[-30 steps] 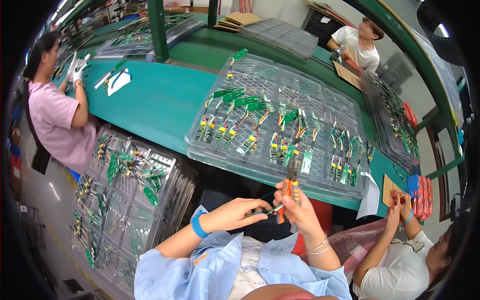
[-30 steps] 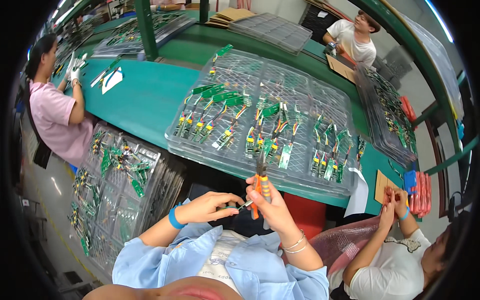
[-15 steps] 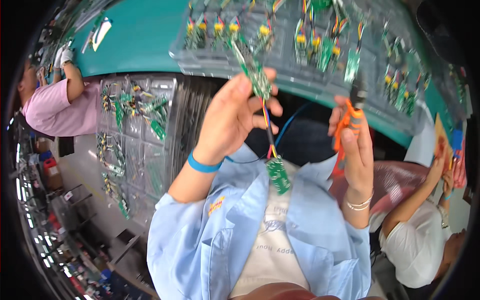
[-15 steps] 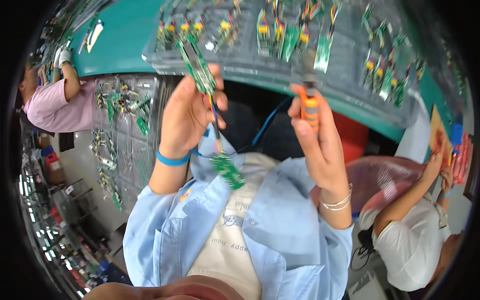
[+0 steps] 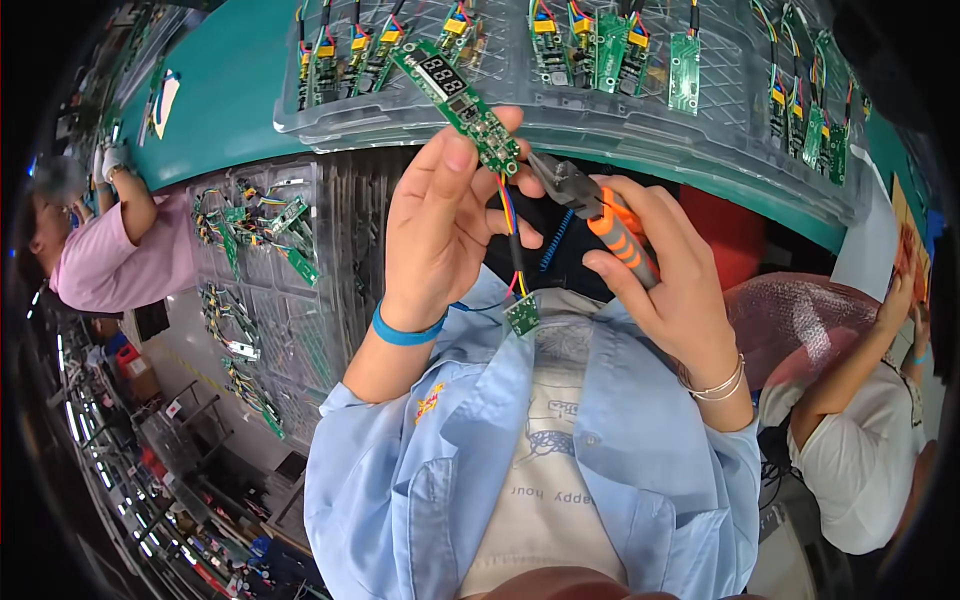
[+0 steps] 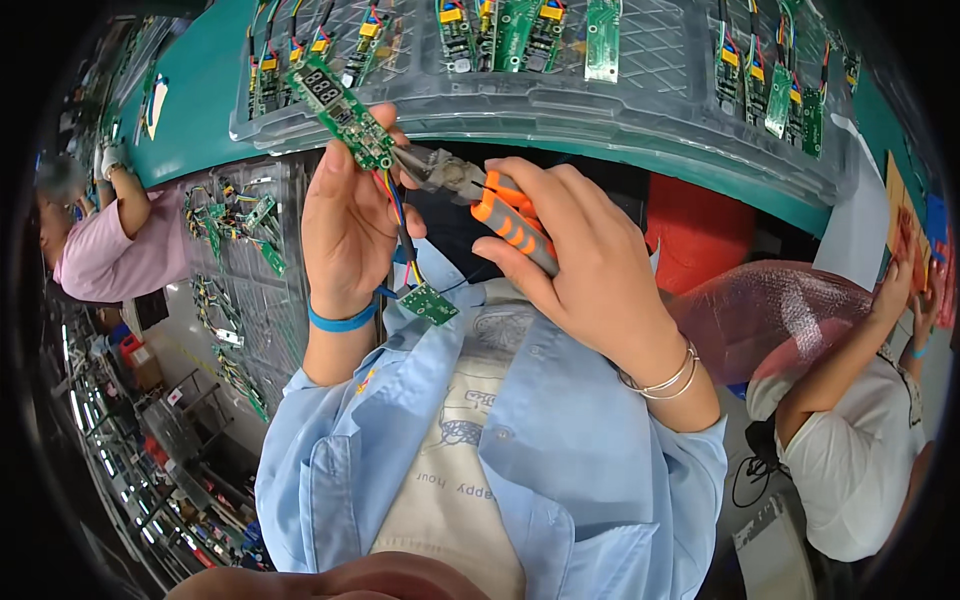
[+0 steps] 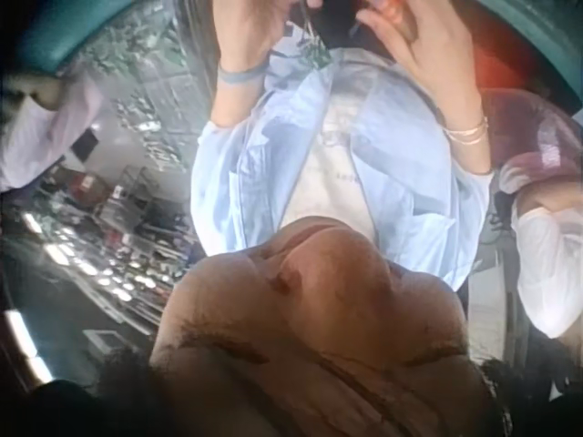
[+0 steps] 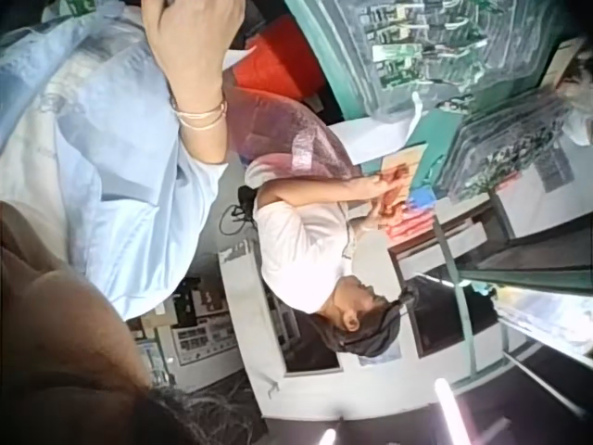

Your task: The person trims circuit board assemblies using pliers and places them into a plastic tray.

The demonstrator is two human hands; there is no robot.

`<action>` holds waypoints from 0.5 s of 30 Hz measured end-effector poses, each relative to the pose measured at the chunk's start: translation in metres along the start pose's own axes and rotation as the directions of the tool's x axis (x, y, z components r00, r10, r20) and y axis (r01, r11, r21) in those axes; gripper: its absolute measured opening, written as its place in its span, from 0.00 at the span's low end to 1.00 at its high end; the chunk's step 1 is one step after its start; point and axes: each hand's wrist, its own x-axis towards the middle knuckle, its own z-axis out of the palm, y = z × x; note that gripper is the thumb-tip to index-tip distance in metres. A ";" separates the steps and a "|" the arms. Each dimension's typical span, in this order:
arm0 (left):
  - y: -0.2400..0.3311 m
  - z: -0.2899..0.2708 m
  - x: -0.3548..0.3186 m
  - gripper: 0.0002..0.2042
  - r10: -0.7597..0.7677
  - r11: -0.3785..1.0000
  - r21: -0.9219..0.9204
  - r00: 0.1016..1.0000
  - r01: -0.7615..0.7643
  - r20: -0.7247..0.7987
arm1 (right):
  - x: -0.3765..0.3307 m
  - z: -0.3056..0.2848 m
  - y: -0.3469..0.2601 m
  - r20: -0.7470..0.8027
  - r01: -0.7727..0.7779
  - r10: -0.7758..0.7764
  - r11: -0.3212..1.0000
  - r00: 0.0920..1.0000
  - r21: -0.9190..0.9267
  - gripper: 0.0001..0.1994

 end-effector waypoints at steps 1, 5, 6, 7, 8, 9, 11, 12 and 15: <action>-0.001 0.000 0.001 0.17 0.017 0.999 0.037 1.000 -0.017 -0.012 | 0.000 0.000 0.002 -0.016 -0.002 0.002 1.000 1.000 -0.001 0.22; -0.003 -0.002 0.004 0.16 0.076 0.992 0.098 0.997 -0.077 0.012 | 0.002 -0.001 0.006 0.001 0.015 -0.015 0.999 1.000 -0.048 0.22; -0.003 -0.002 0.005 0.16 0.095 0.988 0.117 0.995 -0.097 0.021 | 0.002 0.000 0.008 0.007 0.020 -0.020 0.998 1.000 -0.063 0.22; -0.004 -0.002 0.006 0.16 0.092 0.989 0.117 0.996 -0.094 0.020 | 0.003 -0.001 0.008 0.007 0.017 -0.017 0.998 1.000 -0.062 0.22; -0.005 -0.002 0.006 0.15 0.109 0.985 0.132 0.994 -0.110 0.009 | 0.003 0.000 0.009 0.011 0.017 -0.016 0.998 1.000 -0.067 0.21; -0.006 -0.001 0.007 0.15 0.127 0.981 0.147 0.992 -0.125 -0.001 | 0.004 -0.001 0.010 0.015 0.016 -0.015 0.997 1.000 -0.072 0.21; -0.007 0.000 0.008 0.15 0.162 0.972 0.178 0.987 -0.156 -0.019 | 0.005 -0.001 0.012 0.022 0.016 -0.015 0.996 1.000 -0.082 0.21; -0.007 -0.001 0.008 0.15 0.160 0.972 0.177 0.987 -0.154 -0.019 | 0.005 -0.001 0.012 0.022 0.014 -0.012 0.996 1.000 -0.083 0.21; -0.008 0.000 0.008 0.15 0.169 0.968 0.187 0.986 -0.167 0.003 | 0.005 -0.001 0.011 0.028 0.008 -0.005 0.996 1.000 -0.083 0.21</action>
